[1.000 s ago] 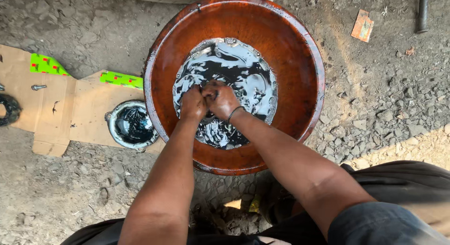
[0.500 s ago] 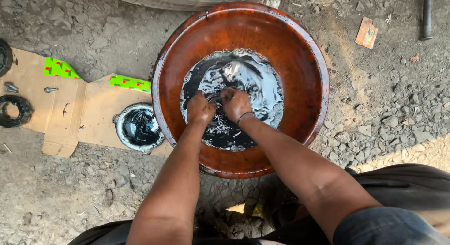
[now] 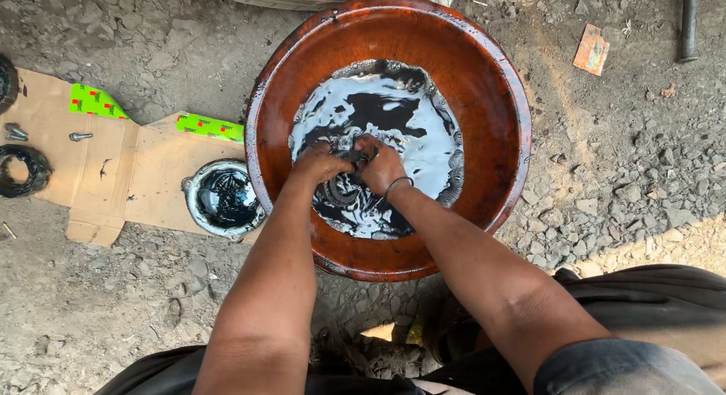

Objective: The person applies grease to a bearing, then washes it in a basin of soapy water, scrubbing and rinsing it by hand. The bearing is lifted from the basin and briefly held near a tire before being returned to the water for further cleaning.

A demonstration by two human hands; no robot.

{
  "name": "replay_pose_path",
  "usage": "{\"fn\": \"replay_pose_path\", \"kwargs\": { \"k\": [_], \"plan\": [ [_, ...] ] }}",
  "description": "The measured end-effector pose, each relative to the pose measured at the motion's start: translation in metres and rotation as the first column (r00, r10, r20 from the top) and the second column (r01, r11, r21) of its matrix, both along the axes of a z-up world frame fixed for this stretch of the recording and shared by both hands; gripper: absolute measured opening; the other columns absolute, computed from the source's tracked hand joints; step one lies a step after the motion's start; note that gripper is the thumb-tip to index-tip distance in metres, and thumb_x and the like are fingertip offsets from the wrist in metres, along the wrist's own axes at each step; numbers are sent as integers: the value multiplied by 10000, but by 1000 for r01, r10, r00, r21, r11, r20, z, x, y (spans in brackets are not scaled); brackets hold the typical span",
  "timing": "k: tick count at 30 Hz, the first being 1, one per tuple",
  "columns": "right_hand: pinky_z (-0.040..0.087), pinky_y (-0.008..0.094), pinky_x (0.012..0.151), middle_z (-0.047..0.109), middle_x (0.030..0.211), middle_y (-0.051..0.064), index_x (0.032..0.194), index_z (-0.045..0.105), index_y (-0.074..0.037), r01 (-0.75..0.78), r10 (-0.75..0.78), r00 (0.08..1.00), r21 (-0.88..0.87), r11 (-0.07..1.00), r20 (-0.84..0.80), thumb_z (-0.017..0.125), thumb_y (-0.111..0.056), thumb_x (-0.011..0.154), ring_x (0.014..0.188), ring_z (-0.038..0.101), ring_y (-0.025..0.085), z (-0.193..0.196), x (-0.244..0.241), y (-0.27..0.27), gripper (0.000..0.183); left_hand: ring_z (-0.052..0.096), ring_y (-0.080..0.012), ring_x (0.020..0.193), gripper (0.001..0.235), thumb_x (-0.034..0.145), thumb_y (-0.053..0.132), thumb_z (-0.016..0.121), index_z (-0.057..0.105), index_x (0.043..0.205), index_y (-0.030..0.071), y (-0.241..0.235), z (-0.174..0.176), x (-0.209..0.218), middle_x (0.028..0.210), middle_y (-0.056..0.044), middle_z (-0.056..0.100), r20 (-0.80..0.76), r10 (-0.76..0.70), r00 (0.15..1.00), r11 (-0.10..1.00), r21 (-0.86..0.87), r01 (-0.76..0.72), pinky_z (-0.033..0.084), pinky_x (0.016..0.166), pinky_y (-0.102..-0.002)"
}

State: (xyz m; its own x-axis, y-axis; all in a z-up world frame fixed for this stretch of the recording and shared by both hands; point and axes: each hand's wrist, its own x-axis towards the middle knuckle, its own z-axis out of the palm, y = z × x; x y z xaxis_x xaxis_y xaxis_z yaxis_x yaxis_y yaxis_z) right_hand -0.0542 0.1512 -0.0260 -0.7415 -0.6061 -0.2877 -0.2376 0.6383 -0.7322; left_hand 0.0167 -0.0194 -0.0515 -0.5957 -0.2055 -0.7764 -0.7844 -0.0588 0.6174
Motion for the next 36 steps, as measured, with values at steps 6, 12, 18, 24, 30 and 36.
{"fn": "replay_pose_path", "kwargs": {
  "k": [6,12,18,24,30,36],
  "plan": [
    [556,382,905,736,1073,160,1050,695,-56,-87,64,976,-104,991,-207,644,-22,864,1024,697,341,-2,11,0,195,697,-423,1063,342,780,234,747,739,1032,4,26,8,12,1113,-273,713,173,-261,950,718,-623,311,567,916,-489],
    [569,379,897,757,1007,140,953,728,-53,-49,43,998,-188,981,-36,651,-67,870,976,731,315,-13,4,-7,113,712,-430,1023,341,866,232,683,679,1098,-19,38,19,13,1058,-288,726,119,-214,970,686,-689,235,572,902,-488],
    [545,396,899,736,1036,174,1028,720,-33,-216,219,945,39,976,-243,642,-67,882,1009,698,341,-25,-10,-3,169,719,-413,996,368,820,257,700,658,1081,1,38,21,8,1050,-254,729,138,-293,946,638,-709,300,582,867,-490],
    [567,366,876,755,1047,150,967,739,-49,-70,59,990,-80,994,-129,615,-9,841,996,714,323,-18,1,-6,181,706,-418,990,408,809,290,738,654,1059,-22,32,13,10,1048,-279,710,138,-240,961,614,-745,260,579,858,-483],
    [551,417,874,753,1014,156,934,745,-73,-194,155,964,-172,966,-217,671,-56,887,968,699,350,-8,3,-1,89,688,-438,1025,308,853,239,702,686,1086,38,34,15,15,1068,-260,722,50,-165,985,697,-701,152,554,881,-518],
    [555,438,886,728,997,189,928,739,-68,-30,42,996,144,989,-78,678,-104,909,965,693,377,-2,3,-8,73,689,-436,1022,375,798,232,720,653,1082,-5,32,24,10,1060,-275,711,132,-168,977,691,-691,212,556,898,-496]
  ]
}}
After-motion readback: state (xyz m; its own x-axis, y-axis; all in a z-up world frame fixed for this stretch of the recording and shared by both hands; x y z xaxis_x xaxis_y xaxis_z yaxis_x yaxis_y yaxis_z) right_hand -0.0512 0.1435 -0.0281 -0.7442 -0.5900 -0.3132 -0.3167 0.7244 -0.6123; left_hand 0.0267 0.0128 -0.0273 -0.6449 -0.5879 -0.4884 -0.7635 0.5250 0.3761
